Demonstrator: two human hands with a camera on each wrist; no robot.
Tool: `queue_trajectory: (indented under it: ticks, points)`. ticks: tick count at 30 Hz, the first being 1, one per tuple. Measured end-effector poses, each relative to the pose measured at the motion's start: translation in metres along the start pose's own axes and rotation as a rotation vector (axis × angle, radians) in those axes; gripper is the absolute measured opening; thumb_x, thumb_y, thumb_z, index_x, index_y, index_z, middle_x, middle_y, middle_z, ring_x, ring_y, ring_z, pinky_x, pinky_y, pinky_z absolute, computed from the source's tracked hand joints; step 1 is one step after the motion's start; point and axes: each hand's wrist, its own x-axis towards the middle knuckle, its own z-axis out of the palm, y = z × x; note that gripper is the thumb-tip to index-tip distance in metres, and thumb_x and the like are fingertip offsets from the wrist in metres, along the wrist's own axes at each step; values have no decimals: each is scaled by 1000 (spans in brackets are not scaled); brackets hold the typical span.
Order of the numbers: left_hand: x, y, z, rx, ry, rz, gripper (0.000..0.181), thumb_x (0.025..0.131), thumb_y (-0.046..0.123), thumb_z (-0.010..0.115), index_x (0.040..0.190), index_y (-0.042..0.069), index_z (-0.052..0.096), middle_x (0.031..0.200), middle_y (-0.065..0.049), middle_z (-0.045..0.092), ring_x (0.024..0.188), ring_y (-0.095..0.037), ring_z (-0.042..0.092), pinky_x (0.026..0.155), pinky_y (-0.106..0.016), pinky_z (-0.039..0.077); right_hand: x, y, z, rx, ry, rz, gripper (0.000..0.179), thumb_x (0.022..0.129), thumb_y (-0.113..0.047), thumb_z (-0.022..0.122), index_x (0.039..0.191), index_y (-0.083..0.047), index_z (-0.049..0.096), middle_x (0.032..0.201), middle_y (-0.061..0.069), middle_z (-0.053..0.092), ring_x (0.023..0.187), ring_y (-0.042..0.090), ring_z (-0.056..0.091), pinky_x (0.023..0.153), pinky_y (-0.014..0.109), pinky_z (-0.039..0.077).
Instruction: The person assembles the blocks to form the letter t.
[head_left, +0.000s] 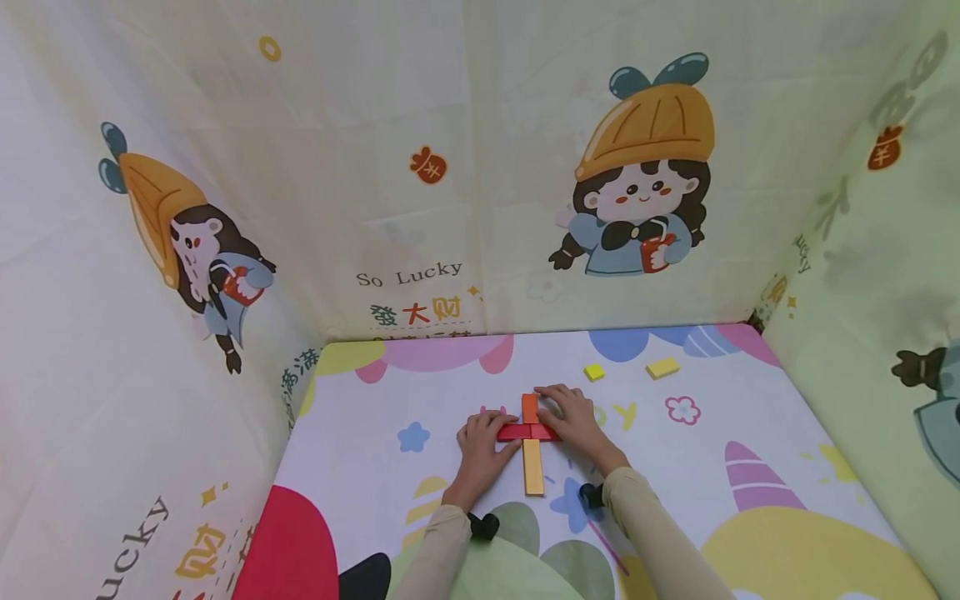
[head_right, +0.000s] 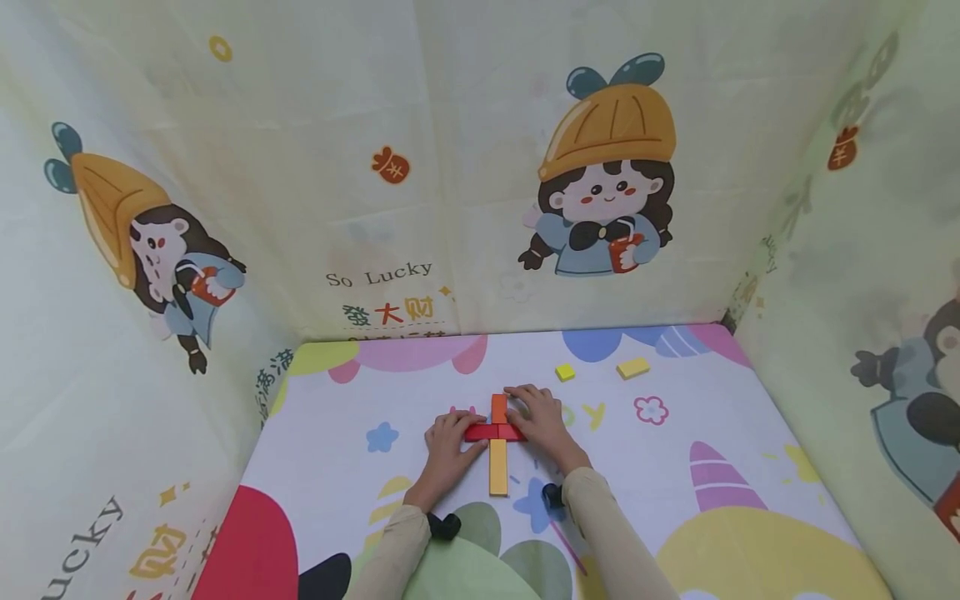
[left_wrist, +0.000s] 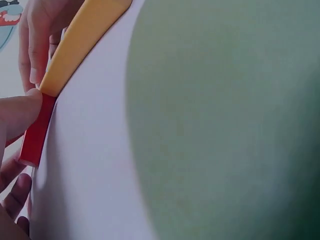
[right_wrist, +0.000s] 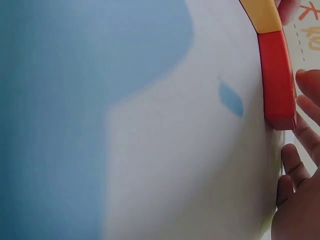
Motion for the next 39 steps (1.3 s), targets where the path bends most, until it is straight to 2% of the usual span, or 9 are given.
queue_trajectory:
  ticks: [5,20,30,39]
  points:
    - [0,-1,-1,-8,7,13,37,95,33,77,130,25,69,137,-4,61,128,-26,47,104,-56,32,3,0,2,-4,1,9,48,98,-31,70,145,-25,61,147,9,59,130,34,48,105,58,35]
    - [2,-2,0,-24,19,21,35,94,32,78,127,25,70,135,-4,62,127,-26,49,102,-56,32,3,-1,4,10,-17,13,44,100,-33,69,143,-27,62,148,7,59,124,31,47,101,54,31]
    - [2,-3,0,-18,4,7,35,94,32,78,128,25,69,136,-3,62,128,-25,48,103,-54,31,4,-3,3,12,-28,22,44,100,-33,70,143,-30,62,148,6,59,125,31,47,101,54,30]
    - [2,-6,1,-4,23,22,34,94,32,78,126,25,70,135,-3,62,126,-25,49,101,-54,32,4,-2,2,15,-36,15,45,100,-33,70,144,-29,62,149,6,58,126,32,47,102,55,29]
